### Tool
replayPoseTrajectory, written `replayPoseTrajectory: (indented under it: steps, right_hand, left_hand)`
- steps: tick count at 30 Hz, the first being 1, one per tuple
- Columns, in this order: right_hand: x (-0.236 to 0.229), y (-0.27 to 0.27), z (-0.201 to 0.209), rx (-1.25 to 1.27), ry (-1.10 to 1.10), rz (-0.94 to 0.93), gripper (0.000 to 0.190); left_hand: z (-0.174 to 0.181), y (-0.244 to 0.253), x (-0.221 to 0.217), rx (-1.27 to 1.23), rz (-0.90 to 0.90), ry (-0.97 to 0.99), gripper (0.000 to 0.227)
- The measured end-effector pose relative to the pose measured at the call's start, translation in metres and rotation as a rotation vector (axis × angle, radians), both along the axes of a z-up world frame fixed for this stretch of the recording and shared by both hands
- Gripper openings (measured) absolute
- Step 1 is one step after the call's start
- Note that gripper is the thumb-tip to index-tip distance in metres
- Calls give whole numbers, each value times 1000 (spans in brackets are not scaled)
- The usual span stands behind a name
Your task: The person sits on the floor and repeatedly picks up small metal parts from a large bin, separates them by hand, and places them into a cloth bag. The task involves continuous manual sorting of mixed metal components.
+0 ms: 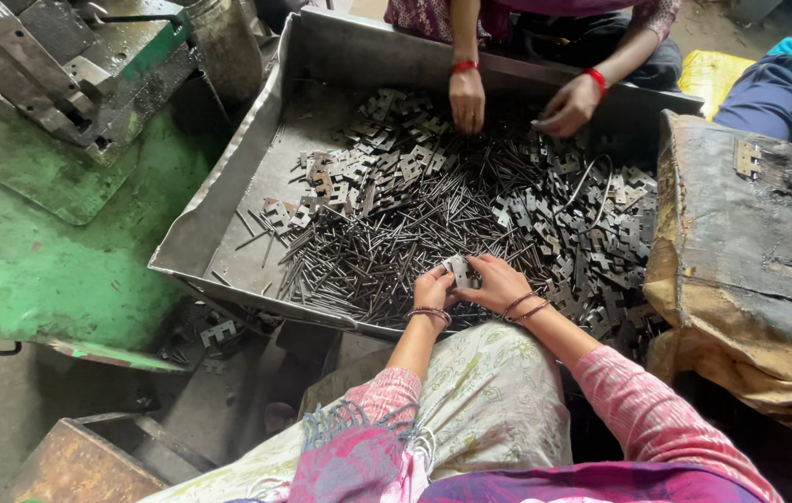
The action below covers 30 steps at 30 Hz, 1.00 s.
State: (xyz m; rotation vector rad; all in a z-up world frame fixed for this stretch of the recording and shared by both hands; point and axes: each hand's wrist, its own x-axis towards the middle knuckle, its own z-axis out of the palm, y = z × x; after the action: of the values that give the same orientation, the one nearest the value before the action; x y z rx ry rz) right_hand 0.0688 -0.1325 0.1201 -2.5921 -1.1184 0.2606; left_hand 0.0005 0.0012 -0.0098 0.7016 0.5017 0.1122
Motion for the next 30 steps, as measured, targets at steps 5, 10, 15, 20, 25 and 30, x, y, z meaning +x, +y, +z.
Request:
replayPoseTrajectory:
  steps: [5, 10, 15, 20, 25, 30]
  right_hand:
    - [-3, 5, 11, 12, 47, -45, 70]
    - [-9, 9, 15, 13, 8, -28, 66]
    - [-7, 12, 16, 33, -52, 47, 72]
    - [3, 0, 7, 215, 139, -35, 57]
    - [6, -20, -3, 360, 223, -161, 39]
    - [1, -23, -1, 284, 341, -263, 30]
  left_hand:
    - [6, -2, 2, 9, -16, 5, 28]
    - [10, -4, 1, -11, -13, -7, 27]
    - [12, -4, 1, -10, 8, -24, 27]
    - [16, -3, 1, -57, 29, -58, 28]
    - [20, -4, -1, -73, 39, -55, 29]
    - [19, -3, -1, -89, 66, -70, 29]
